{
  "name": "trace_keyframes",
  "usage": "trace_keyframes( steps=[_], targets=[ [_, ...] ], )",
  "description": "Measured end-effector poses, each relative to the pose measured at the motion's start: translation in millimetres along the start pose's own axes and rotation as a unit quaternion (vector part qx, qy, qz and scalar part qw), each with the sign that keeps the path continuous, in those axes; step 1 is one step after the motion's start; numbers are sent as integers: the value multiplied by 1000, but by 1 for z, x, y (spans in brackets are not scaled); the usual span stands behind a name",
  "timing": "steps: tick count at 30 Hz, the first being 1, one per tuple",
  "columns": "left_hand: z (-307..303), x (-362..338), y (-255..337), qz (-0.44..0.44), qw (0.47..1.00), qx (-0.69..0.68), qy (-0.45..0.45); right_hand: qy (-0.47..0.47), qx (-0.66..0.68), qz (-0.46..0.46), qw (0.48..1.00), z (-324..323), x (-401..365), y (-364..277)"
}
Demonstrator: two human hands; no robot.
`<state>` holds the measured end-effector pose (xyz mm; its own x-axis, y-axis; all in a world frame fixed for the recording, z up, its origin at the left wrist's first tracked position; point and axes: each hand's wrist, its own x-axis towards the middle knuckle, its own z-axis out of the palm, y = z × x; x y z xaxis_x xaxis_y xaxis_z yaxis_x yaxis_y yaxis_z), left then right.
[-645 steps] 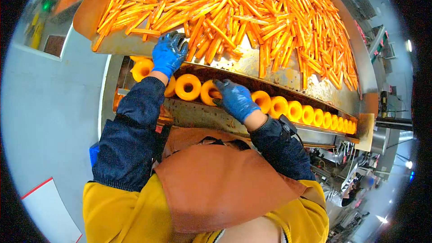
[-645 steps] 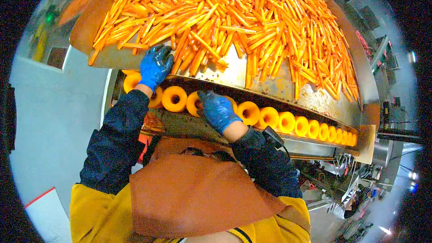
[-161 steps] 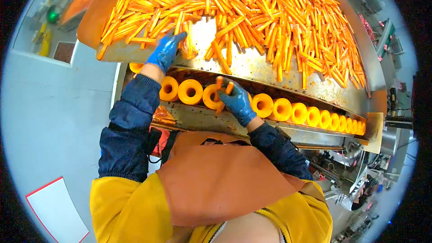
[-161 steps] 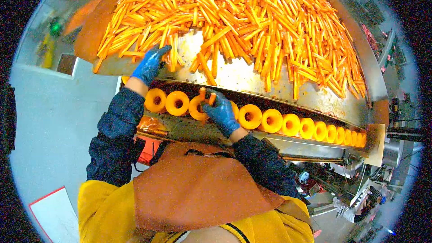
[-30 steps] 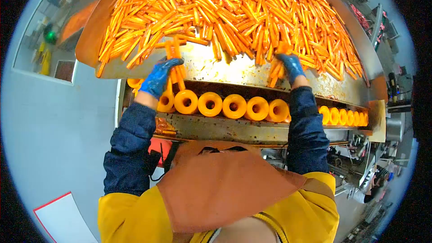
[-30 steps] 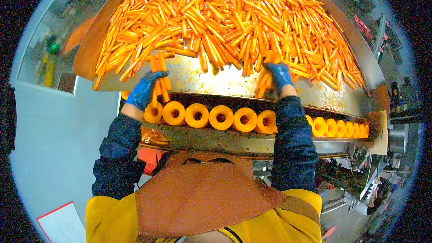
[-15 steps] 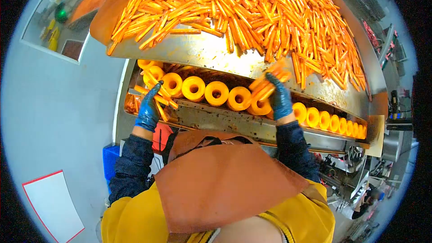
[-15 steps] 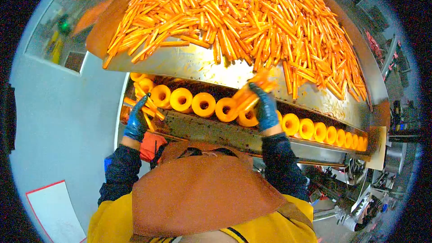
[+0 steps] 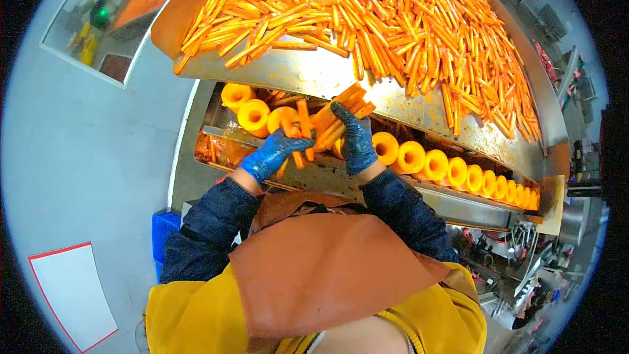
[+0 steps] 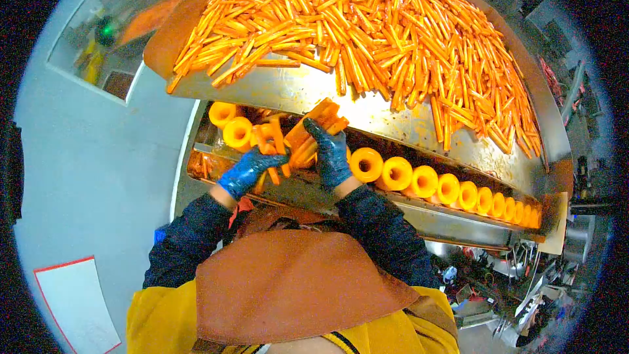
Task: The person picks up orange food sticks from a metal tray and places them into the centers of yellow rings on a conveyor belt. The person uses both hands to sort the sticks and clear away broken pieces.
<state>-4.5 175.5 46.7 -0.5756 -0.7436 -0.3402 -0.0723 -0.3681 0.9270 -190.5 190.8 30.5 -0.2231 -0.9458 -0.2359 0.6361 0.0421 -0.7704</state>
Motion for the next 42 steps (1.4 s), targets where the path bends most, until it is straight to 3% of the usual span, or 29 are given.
trace_keyframes(
  steps=[5,8,9,11,12,13,15,17,19,21,23,25,27,29,31,33,35,36,39,41,42],
  targets=[
    [0,4,-1,-38,998,33,-47,44,1,9,999,-21,-2,-2],
    [-22,0,-5,-20,978,207,-34,76,16,-100,992,-26,-4,-17],
    [-30,-3,-8,-20,978,206,-35,76,15,-99,992,-37,0,-13],
    [-47,-9,-18,-44,992,117,29,60,-284,-90,953,-82,14,15],
    [-55,-10,-21,-51,994,91,45,48,-366,-78,926,-86,12,22],
    [-62,-14,-23,-51,993,92,44,49,-365,-79,926,-94,9,25],
    [-71,-27,-22,-29,992,64,101,95,-442,14,892,-100,2,23],
    [-78,-33,-22,-35,991,65,109,96,-373,-20,923,-100,1,26],
    [-72,-37,-7,-12,987,69,147,94,-211,-68,971,-65,-3,13],
    [-80,-33,-16,-13,990,56,125,88,-252,-80,960,-55,9,24],
    [-79,-34,-19,-52,991,26,121,42,-257,3,965,-33,9,20],
    [-76,-38,-17,-46,990,23,132,15,-306,-8,952,-62,27,49],
    [-78,-44,-19,-32,989,52,134,60,-439,-71,894,-73,31,51],
    [-78,-47,-22,-21,988,33,148,103,-447,-56,887,-74,27,50],
    [-77,-49,-26,2,985,-1,170,52,-292,-266,917,-32,17,26],
    [-84,-46,-38,-5,985,11,170,54,-408,-61,910,-19,15,28],
    [-89,-45,-46,-38,989,15,142,-57,-383,-210,897,-7,27,48],
    [-83,-49,-35,-29,989,14,143,-34,-521,-181,834,1,20,42],
    [-82,-53,-30,-17,986,9,165,-46,-511,-249,821,1,23,44],
    [-85,-55,-32,-25,984,30,171,-37,-553,-211,805,4,19,32],
    [-86,-57,-33,-34,983,51,175,-50,-505,-197,839,2,22,33]
  ],
)
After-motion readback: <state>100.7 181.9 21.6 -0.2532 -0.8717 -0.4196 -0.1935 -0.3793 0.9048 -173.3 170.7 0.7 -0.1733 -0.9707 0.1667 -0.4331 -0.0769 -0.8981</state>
